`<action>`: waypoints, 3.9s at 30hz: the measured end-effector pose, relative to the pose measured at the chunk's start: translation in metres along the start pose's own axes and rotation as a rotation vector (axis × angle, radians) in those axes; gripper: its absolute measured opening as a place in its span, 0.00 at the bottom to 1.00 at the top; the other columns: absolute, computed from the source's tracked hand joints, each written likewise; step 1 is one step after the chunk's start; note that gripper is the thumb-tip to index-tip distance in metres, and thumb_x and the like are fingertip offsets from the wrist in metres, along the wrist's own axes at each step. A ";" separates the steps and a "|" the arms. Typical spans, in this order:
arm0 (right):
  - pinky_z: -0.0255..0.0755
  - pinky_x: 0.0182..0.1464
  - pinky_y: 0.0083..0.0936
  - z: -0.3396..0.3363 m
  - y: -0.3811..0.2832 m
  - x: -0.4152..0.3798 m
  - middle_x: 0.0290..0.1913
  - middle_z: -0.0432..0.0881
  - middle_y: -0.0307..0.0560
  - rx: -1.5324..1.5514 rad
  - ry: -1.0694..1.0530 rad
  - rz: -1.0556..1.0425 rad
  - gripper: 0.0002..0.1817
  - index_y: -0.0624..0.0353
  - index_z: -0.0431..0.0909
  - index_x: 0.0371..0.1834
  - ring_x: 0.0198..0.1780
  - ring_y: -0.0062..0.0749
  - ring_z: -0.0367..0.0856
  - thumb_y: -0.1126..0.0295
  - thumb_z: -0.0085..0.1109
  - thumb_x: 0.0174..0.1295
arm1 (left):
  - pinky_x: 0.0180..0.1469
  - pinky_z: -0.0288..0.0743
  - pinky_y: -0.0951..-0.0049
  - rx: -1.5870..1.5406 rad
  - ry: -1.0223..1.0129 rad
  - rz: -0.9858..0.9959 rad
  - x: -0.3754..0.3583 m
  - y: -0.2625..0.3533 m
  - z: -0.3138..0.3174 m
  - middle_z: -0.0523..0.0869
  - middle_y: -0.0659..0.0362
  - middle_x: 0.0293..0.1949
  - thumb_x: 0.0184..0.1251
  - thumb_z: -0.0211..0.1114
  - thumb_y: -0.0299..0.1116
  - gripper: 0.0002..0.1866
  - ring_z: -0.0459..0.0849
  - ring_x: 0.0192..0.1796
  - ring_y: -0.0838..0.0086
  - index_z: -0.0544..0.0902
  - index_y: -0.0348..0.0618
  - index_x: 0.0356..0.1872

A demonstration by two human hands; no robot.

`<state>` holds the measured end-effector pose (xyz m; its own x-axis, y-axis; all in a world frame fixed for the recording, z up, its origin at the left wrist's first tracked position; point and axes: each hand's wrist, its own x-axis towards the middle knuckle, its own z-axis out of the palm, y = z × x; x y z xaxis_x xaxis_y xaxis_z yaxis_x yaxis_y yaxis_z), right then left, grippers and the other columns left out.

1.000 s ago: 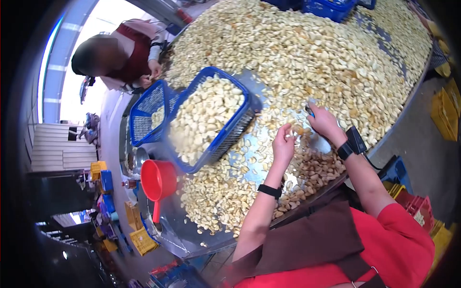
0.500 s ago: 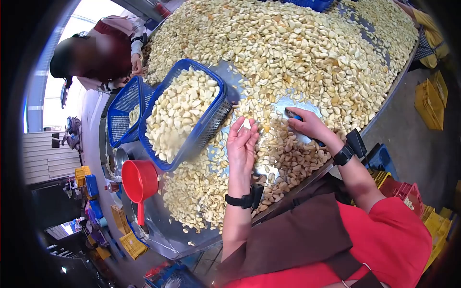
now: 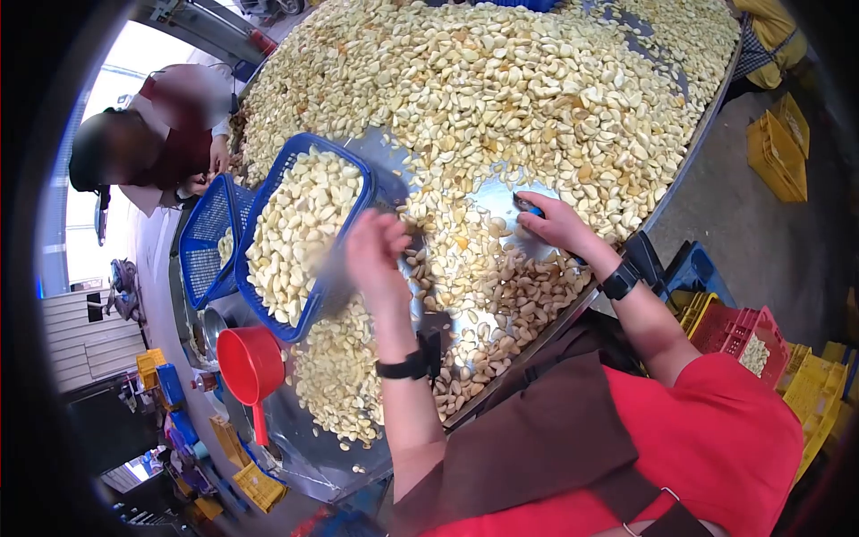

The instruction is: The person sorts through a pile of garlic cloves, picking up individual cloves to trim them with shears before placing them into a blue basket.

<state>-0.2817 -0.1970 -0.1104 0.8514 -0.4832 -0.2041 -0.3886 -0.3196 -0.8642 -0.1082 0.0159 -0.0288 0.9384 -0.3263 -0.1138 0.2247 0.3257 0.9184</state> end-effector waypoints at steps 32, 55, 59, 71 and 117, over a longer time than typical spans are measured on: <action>0.74 0.48 0.35 0.025 -0.044 0.002 0.43 0.82 0.58 -0.056 -0.130 -0.053 0.27 0.56 0.71 0.62 0.43 0.50 0.81 0.55 0.56 0.61 | 0.44 0.83 0.75 -0.524 -0.232 -0.528 -0.034 -0.071 -0.002 0.82 0.51 0.45 0.68 0.57 0.24 0.18 0.84 0.44 0.70 0.71 0.35 0.57; 0.73 0.44 0.40 0.059 -0.081 -0.021 0.46 0.79 0.68 0.034 -0.083 -0.269 0.33 0.65 0.58 0.68 0.44 0.60 0.80 0.62 0.55 0.62 | 0.37 0.78 0.84 -0.155 0.030 -0.225 -0.049 -0.065 0.018 0.81 0.59 0.35 0.61 0.59 0.15 0.07 0.82 0.35 0.79 0.75 0.38 0.37; 0.74 0.39 0.34 0.066 -0.067 -0.014 0.39 0.83 0.60 -0.103 -0.031 -0.343 0.33 0.64 0.57 0.69 0.37 0.49 0.83 0.62 0.54 0.64 | 0.38 0.80 0.83 -0.139 -0.008 -0.228 -0.046 -0.072 0.009 0.82 0.56 0.38 0.63 0.58 0.16 0.06 0.83 0.36 0.76 0.75 0.38 0.37; 0.67 0.36 0.13 0.054 -0.001 0.008 0.36 0.77 0.35 0.497 -0.067 0.074 0.32 0.47 0.53 0.74 0.30 0.15 0.70 0.67 0.49 0.67 | 0.26 0.70 0.85 0.359 0.138 -0.121 0.011 -0.036 -0.007 0.83 0.58 0.30 0.67 0.60 0.30 0.08 0.80 0.27 0.80 0.82 0.37 0.43; 0.72 0.45 0.46 0.028 -0.014 0.031 0.33 0.80 0.62 -0.380 -0.064 -0.053 0.33 0.38 0.54 0.72 0.40 0.58 0.79 0.58 0.51 0.63 | 0.37 0.84 0.74 -0.872 -0.041 -0.567 -0.028 -0.056 -0.015 0.83 0.51 0.37 0.72 0.54 0.33 0.13 0.85 0.37 0.69 0.73 0.33 0.49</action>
<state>-0.2406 -0.1847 -0.1175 0.8894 -0.4100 -0.2019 -0.4358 -0.6277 -0.6450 -0.1427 0.0204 -0.0824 0.6298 -0.6562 -0.4156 0.7571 0.6383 0.1393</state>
